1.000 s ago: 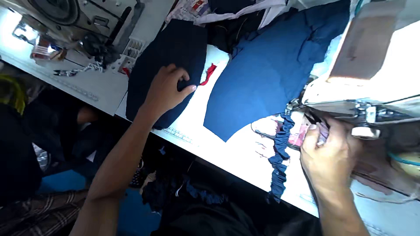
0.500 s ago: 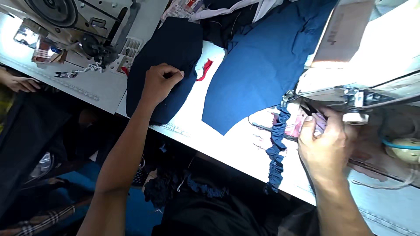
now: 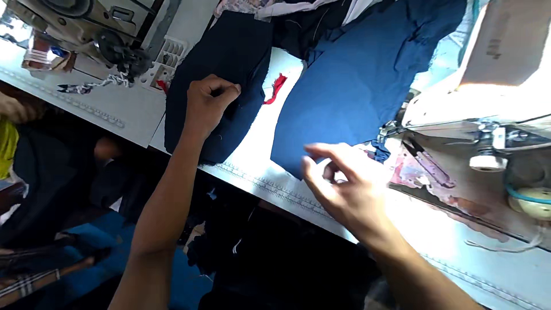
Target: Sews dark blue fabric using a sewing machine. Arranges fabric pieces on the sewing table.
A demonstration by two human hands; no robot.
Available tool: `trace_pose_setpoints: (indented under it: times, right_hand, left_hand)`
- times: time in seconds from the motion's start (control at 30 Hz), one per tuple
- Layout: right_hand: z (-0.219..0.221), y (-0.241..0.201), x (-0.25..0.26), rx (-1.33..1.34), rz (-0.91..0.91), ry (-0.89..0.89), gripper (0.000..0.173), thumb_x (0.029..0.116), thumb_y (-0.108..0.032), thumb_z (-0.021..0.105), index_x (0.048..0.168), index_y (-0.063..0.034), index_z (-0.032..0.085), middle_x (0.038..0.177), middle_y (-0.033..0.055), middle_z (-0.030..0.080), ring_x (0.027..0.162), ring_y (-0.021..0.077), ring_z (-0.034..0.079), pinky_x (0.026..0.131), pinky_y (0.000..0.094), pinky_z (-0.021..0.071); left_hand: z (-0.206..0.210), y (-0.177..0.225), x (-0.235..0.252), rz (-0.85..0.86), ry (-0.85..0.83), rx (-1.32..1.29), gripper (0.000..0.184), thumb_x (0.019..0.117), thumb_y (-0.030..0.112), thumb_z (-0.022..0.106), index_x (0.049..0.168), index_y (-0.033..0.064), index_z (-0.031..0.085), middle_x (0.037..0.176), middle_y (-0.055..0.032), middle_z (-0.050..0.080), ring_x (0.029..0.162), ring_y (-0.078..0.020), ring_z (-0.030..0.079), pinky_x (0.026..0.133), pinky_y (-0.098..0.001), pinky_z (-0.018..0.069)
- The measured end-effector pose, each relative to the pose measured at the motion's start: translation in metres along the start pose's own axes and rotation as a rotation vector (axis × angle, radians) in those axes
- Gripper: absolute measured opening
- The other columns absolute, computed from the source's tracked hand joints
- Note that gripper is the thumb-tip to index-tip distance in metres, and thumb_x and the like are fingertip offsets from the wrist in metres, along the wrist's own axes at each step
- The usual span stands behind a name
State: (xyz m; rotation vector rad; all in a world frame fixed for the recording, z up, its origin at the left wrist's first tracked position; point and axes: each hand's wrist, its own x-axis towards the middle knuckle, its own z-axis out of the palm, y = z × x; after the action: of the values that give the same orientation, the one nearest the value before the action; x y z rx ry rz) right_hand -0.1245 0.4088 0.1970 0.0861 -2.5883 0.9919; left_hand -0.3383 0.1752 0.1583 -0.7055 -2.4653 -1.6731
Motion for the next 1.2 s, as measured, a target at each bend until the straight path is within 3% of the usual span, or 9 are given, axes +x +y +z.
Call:
trace_pose_setpoints:
  times: [0.13,0.23,0.3,0.43,0.67,0.87,1.07,1.13,1.2]
  right_hand:
    - [0.054,-0.005,0.105,0.334,0.306,-0.167,0.031,0.0981,-0.036,0.065,0.115,-0.0125,0.075,0.097,-0.0013,0.076,0.072,0.0094,0.07,0.064,0.0335,0.059]
    - [0.084,0.002,0.141,0.455,0.381,-0.162,0.029,0.095,-0.038,0.071,0.109,-0.0131,0.076,0.09,-0.0019,0.075,0.068,0.009,0.068,0.063,0.0326,0.057]
    - [0.094,0.008,0.144,0.51,0.365,-0.129,0.017,0.0962,-0.028,0.069,0.099,-0.0122,0.075,0.081,-0.0013,0.072,0.062,0.0092,0.064,0.057,0.0313,0.0527]
    - [0.096,0.016,0.137,0.557,0.419,-0.12,0.01,0.0933,-0.021,0.067,0.092,-0.0124,0.072,0.075,-0.0015,0.069,0.054,0.0092,0.058,0.05,0.0289,0.0477]
    - [0.095,0.012,0.136,0.728,0.325,-0.15,0.013,0.1013,-0.018,0.065,0.104,-0.0063,0.071,0.086,0.0015,0.071,0.064,0.008,0.062,0.057,0.0223,0.0514]
    - [0.095,0.012,0.135,0.787,0.346,-0.162,0.013,0.1013,-0.015,0.065,0.105,-0.0049,0.071,0.09,0.0025,0.073,0.069,0.008,0.064,0.06,0.0213,0.0514]
    - [0.093,0.011,0.134,0.771,0.397,-0.16,0.012,0.1,-0.016,0.067,0.101,-0.0052,0.072,0.084,0.0025,0.072,0.063,0.0085,0.062,0.056,0.0221,0.0509]
    - [0.091,0.009,0.132,0.575,0.406,-0.128,0.012,0.0972,-0.02,0.068,0.098,-0.009,0.073,0.079,0.001,0.071,0.059,0.0097,0.061,0.053,0.0267,0.0499]
    - [0.085,0.0,0.126,0.23,0.303,-0.042,0.024,0.0923,-0.022,0.069,0.112,-0.0087,0.068,0.092,0.0075,0.069,0.072,0.0192,0.065,0.06,0.0392,0.0531]
  left_hand:
    - [-0.001,0.004,-0.001,0.001,0.023,0.023,0.015,0.0957,0.02,0.071,0.09,0.0088,0.077,0.089,0.0014,0.07,0.083,-0.004,0.065,0.076,-0.0234,0.0539]
    - [-0.001,0.005,-0.002,0.012,0.048,0.014,0.014,0.0956,0.02,0.072,0.091,0.0084,0.078,0.088,0.0005,0.07,0.083,-0.0056,0.065,0.076,-0.0251,0.0549]
    - [0.0,0.007,-0.003,-0.003,0.052,0.012,0.015,0.0957,0.021,0.072,0.09,0.0084,0.078,0.088,0.0008,0.07,0.082,-0.0055,0.065,0.075,-0.0243,0.0546]
    - [0.0,0.005,-0.002,-0.023,0.069,-0.015,0.014,0.0961,0.02,0.071,0.091,0.0082,0.077,0.089,0.0005,0.069,0.08,-0.0059,0.065,0.071,-0.023,0.0548]
    - [0.005,0.011,-0.007,0.034,0.012,-0.015,0.016,0.0967,0.021,0.071,0.105,0.0078,0.074,0.095,0.0004,0.072,0.083,-0.0059,0.067,0.072,-0.023,0.0569]
    - [0.005,0.009,-0.006,0.049,0.011,0.017,0.014,0.0967,0.021,0.072,0.1,0.0088,0.078,0.09,0.0012,0.072,0.082,-0.0036,0.067,0.075,-0.0217,0.057]
    - [0.002,0.009,-0.004,0.021,0.023,-0.031,0.013,0.1,0.017,0.065,0.099,0.0067,0.074,0.087,0.0021,0.07,0.074,-0.0028,0.063,0.067,-0.0203,0.0527]
    - [0.001,0.011,-0.004,0.008,0.024,-0.036,0.015,0.1023,0.017,0.062,0.102,0.0052,0.072,0.085,0.002,0.067,0.073,-0.0029,0.062,0.066,-0.0202,0.052]
    - [0.0,0.011,-0.004,0.0,0.016,-0.028,0.019,0.1039,0.018,0.06,0.106,0.0036,0.071,0.086,0.0011,0.067,0.073,-0.0029,0.061,0.067,-0.0205,0.0515]
